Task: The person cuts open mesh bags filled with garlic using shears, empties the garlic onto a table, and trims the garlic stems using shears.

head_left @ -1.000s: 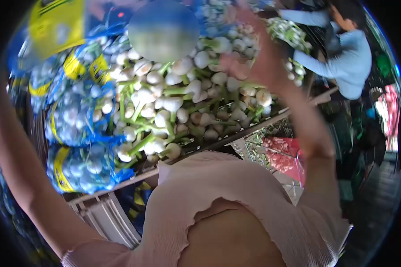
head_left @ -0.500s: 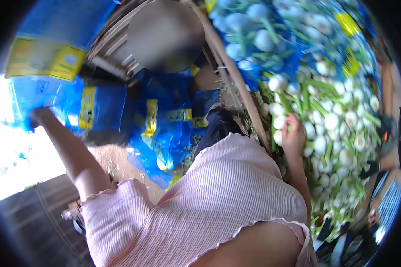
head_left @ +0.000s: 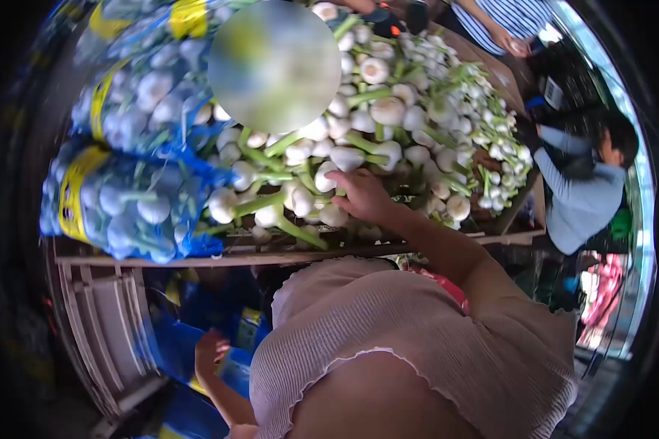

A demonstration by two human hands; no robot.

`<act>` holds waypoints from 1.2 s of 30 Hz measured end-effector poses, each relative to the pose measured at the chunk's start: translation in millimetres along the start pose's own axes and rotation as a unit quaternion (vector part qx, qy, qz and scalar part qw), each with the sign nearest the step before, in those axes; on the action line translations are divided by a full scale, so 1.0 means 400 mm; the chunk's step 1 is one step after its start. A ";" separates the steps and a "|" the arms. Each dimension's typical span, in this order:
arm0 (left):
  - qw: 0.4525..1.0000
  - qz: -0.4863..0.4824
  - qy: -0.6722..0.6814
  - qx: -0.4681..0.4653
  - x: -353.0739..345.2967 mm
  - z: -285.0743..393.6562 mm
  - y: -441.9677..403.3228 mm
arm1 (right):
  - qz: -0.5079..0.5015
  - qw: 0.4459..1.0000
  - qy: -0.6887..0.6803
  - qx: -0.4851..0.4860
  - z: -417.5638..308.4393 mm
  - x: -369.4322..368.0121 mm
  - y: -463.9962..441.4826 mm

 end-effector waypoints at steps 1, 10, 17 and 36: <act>0.983 0.004 -0.069 -0.172 -0.072 0.235 0.047 | 0.067 0.995 -0.033 -0.060 0.058 0.055 0.032; 0.602 0.181 -0.423 -0.652 -0.818 1.034 0.280 | 0.268 0.944 0.167 -0.094 0.131 0.215 0.077; 0.575 0.161 -0.262 -0.759 -0.987 1.148 0.354 | 0.324 0.894 0.279 -0.136 0.418 0.198 0.070; 0.542 0.075 -0.168 -0.820 -0.562 1.053 0.685 | -0.080 0.964 0.139 -0.214 0.358 0.436 0.001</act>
Point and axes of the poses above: each hand's wrist, its own y-axis away from the middle knuckle, its own x-axis out of the back of the hand, z = x × y, the point moved 10 cm from there along -y, towards the middle knuckle
